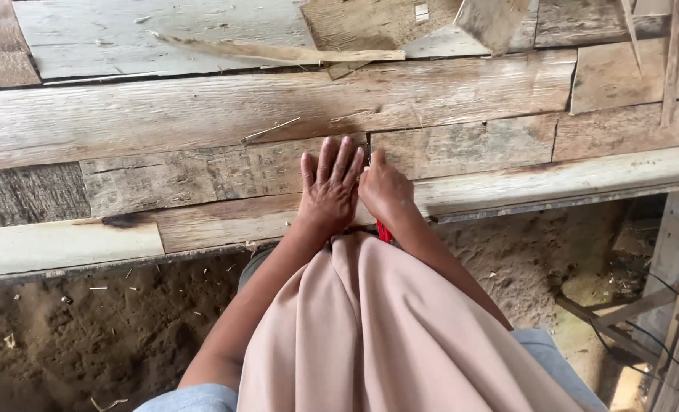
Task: The person uses a red utility knife to cut and trim wooden planks on a workbench. They repeatedly position the planks, score the wood, and separate pieces, handling several planks one at a time.
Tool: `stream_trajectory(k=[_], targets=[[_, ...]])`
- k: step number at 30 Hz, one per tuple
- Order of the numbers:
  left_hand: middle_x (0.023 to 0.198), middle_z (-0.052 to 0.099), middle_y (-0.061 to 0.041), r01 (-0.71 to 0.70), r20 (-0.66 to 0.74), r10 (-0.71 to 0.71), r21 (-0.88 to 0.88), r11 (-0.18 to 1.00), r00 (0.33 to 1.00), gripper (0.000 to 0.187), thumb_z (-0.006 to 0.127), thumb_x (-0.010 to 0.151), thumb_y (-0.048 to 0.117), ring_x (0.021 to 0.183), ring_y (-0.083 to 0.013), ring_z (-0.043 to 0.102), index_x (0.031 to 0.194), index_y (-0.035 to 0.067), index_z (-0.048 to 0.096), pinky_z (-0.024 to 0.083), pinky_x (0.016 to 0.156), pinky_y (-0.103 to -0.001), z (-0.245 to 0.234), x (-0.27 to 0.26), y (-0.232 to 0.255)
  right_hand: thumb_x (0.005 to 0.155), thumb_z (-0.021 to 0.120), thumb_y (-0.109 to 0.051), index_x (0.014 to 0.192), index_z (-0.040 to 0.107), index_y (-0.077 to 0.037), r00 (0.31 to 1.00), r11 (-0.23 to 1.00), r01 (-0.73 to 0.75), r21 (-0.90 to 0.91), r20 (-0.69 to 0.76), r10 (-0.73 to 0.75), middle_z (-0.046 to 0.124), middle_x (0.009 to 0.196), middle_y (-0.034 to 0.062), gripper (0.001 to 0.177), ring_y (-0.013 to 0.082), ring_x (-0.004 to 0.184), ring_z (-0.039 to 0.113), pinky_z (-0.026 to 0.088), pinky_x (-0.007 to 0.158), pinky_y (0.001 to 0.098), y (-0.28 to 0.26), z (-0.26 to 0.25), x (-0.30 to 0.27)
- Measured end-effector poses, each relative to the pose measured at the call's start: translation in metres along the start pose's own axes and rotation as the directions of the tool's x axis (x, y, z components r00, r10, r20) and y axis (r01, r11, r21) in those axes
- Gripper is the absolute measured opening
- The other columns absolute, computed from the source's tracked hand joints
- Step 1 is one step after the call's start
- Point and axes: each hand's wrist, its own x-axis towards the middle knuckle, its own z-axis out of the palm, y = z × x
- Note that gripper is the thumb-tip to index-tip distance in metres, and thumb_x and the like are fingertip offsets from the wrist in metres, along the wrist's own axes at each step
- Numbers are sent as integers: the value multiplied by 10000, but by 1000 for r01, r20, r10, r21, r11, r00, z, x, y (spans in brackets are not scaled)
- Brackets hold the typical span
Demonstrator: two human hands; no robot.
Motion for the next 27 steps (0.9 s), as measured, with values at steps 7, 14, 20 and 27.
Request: stream_trajectory(k=[7,14,20,27], targets=[[1729,114,-87,-32,-99,34,24,999,995,651,404,1042,395,1577,-389,8,1653,228,251,-10,1199,-653,7,-1,-3,1020,279,-261,1320,348,-44,996,998,-56,-19,73,58,694,1022,300,376,519,1025,694,522,902,638,-12,-5,-17],[1730,107,-79,-27,-124,26,-5,1000,992,648,382,1054,447,1576,-387,-15,1652,234,255,-36,1193,-662,21,2,-7,1002,259,-275,1302,336,-69,993,996,-77,-41,91,81,702,1022,269,372,491,1026,701,522,923,619,-5,6,-17],[1734,81,-78,-14,-114,12,-13,1000,993,664,387,1050,477,1574,-392,-31,1654,234,254,-45,1194,-664,22,3,-6,1008,294,-227,1352,359,-20,999,999,-49,18,21,49,702,955,288,407,511,950,712,545,863,631,-1,16,-30],[1728,131,-95,-47,-235,55,38,998,970,669,403,1039,483,1576,-398,8,1647,227,290,-67,1189,-655,28,5,-8,1029,312,-171,1363,377,28,999,999,-24,36,-32,25,700,935,311,394,533,922,711,533,865,651,-2,23,-52]])
